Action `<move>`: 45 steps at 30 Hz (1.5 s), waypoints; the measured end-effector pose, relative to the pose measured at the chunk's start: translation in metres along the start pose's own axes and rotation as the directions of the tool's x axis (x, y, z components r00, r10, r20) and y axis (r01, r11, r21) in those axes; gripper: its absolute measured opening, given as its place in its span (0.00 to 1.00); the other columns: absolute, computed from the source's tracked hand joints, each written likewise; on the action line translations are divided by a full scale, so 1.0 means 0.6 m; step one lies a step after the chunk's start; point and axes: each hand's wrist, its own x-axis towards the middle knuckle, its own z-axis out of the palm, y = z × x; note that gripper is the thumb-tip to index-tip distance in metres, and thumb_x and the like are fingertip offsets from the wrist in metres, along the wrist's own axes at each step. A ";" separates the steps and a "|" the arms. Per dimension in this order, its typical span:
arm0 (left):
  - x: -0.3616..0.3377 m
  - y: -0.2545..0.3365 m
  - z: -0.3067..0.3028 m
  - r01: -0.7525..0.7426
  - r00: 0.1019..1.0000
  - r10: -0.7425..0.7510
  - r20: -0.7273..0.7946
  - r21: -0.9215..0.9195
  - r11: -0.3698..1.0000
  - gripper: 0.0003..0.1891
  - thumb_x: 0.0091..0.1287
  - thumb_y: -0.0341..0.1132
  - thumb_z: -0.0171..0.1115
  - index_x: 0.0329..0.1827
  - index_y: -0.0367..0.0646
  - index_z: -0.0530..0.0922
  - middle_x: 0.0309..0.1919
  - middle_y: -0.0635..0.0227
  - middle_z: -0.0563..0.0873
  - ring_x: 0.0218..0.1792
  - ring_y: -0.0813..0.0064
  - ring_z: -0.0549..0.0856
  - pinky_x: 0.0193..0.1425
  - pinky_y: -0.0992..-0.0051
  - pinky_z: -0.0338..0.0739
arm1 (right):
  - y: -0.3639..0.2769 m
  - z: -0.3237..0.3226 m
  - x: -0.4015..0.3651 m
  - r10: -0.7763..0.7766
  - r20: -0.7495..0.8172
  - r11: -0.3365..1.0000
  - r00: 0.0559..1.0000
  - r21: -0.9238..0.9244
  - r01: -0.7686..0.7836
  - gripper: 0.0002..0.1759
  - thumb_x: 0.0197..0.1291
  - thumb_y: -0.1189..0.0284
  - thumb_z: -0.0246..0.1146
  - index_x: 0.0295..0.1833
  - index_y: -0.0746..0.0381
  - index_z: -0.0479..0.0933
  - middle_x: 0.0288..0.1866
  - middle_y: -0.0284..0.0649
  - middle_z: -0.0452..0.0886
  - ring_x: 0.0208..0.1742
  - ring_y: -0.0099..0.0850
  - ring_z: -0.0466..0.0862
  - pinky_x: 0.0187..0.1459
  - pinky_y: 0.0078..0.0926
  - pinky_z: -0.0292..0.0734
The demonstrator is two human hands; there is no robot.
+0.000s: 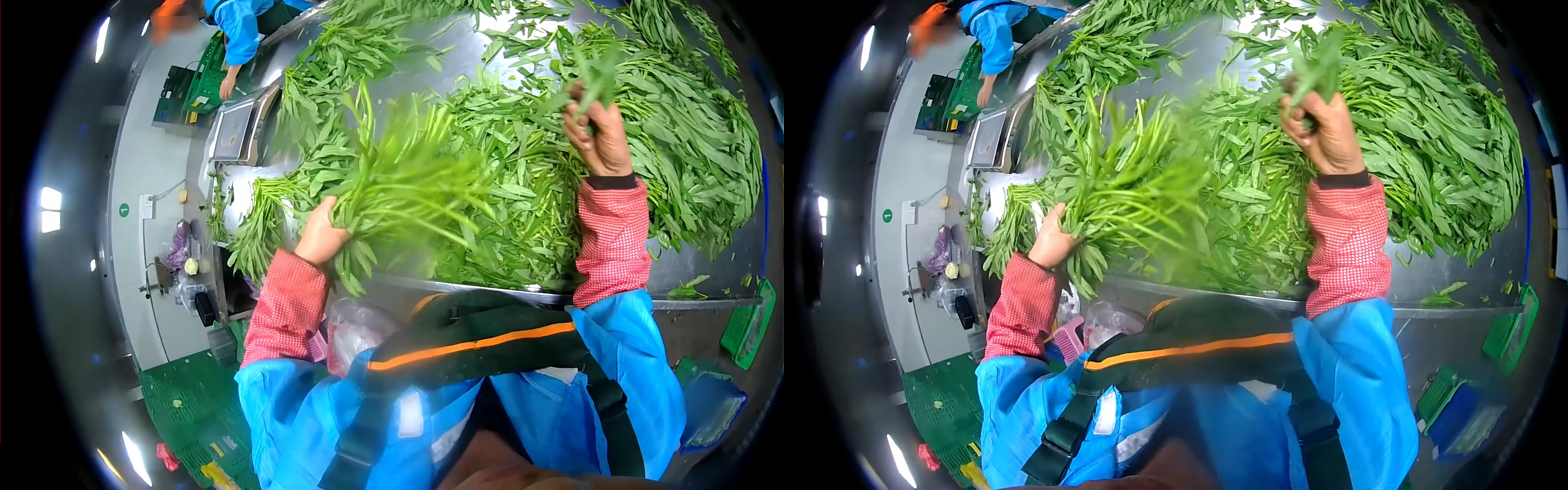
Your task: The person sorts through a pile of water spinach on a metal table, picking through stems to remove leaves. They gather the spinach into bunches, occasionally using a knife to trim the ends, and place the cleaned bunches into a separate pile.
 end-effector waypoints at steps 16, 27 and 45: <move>0.007 0.057 0.010 0.015 0.979 -0.001 0.202 -0.071 0.997 0.24 0.54 0.26 0.65 0.57 0.38 0.73 0.46 0.64 0.83 0.47 0.75 0.80 0.54 0.75 0.74 | 0.099 0.101 0.043 -0.037 0.288 -0.051 0.957 -0.957 0.286 0.22 0.52 0.58 0.66 0.46 0.64 0.78 0.41 0.43 0.80 0.46 0.37 0.79 0.50 0.35 0.74; -0.017 0.030 -0.008 0.379 0.916 -0.229 0.330 -0.520 0.766 0.27 0.52 0.21 0.61 0.59 0.35 0.74 0.49 0.64 0.83 0.49 0.72 0.82 0.56 0.71 0.74 | 0.085 -0.016 0.033 0.080 0.036 0.995 0.996 0.058 -0.082 0.07 0.65 0.68 0.60 0.43 0.59 0.73 0.30 0.32 0.76 0.30 0.21 0.75 0.31 0.16 0.72; -0.023 0.052 0.007 0.470 0.843 -0.271 0.464 -0.393 0.790 0.21 0.53 0.27 0.64 0.53 0.35 0.78 0.42 0.64 0.85 0.44 0.73 0.83 0.54 0.72 0.74 | 0.253 0.067 0.036 0.104 0.070 0.566 0.992 -0.825 -0.001 0.18 0.63 0.64 0.61 0.53 0.64 0.76 0.28 0.29 0.76 0.26 0.20 0.73 0.29 0.18 0.71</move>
